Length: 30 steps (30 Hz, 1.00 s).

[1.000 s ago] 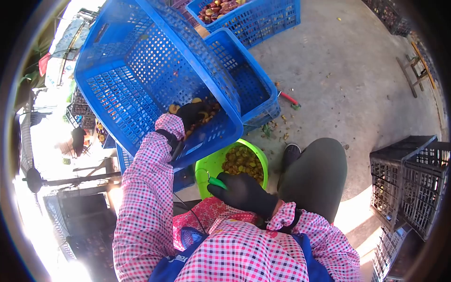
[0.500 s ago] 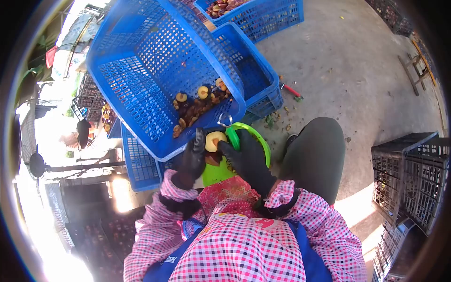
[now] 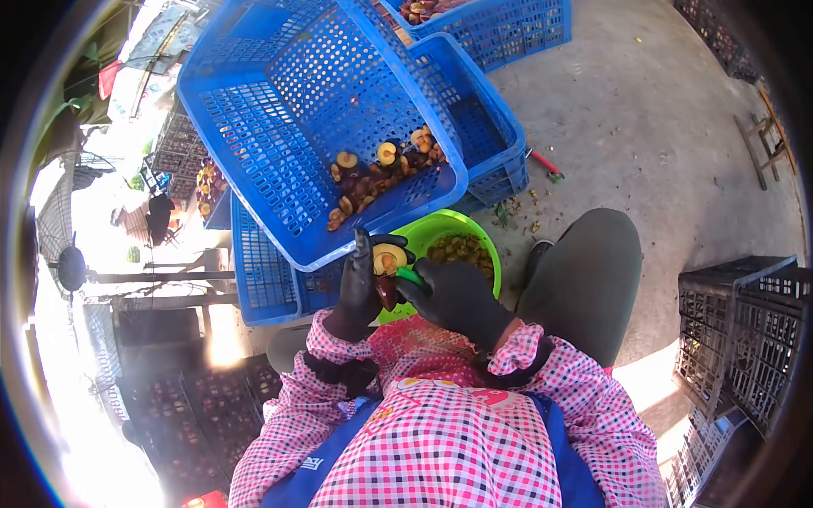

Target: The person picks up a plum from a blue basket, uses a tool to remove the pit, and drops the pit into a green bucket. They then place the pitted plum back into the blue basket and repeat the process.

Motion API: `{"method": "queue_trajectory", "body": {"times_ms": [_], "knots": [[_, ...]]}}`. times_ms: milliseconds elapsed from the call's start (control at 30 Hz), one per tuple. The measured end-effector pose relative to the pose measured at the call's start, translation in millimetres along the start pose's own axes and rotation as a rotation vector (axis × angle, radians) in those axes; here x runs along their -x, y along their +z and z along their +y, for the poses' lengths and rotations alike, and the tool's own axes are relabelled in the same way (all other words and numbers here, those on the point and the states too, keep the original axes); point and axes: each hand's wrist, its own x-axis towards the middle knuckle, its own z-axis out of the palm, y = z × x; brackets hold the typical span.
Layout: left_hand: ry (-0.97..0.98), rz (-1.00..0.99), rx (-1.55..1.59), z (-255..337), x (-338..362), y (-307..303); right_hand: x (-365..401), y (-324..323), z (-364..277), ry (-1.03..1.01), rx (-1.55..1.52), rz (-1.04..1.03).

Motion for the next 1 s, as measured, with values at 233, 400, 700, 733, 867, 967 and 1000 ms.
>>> {"method": "queue_trajectory", "body": {"times_ms": [233,400,700,733,867,967,1000], "knots": [[-0.023,-0.018,-0.098,18.0,4.1,8.0,-2.8,2.7,8.3,0.077,-0.125,-0.119],[0.081,-0.035,-0.299,17.7,-3.7,5.7,-11.1,-15.9,1.6,0.165,-0.267,-0.323],[0.337,-0.083,-0.119,25.5,-9.6,26.3,-1.9,-25.5,-14.7,0.778,-1.601,-0.732],[0.341,-0.083,-0.119,28.4,-7.4,25.7,-3.7,-28.8,-20.1,0.660,-1.428,-0.676],[0.087,0.093,-0.254,47.3,1.9,19.4,-8.4,-18.0,-9.8,0.453,-0.993,-0.707],[-0.004,0.288,-0.138,52.2,-2.2,-3.3,-7.5,-17.6,-29.5,0.287,-0.668,-0.840],[0.031,0.327,-0.149,50.6,-7.0,-23.7,-7.3,-15.6,-26.0,0.283,-0.665,-0.837]]}}
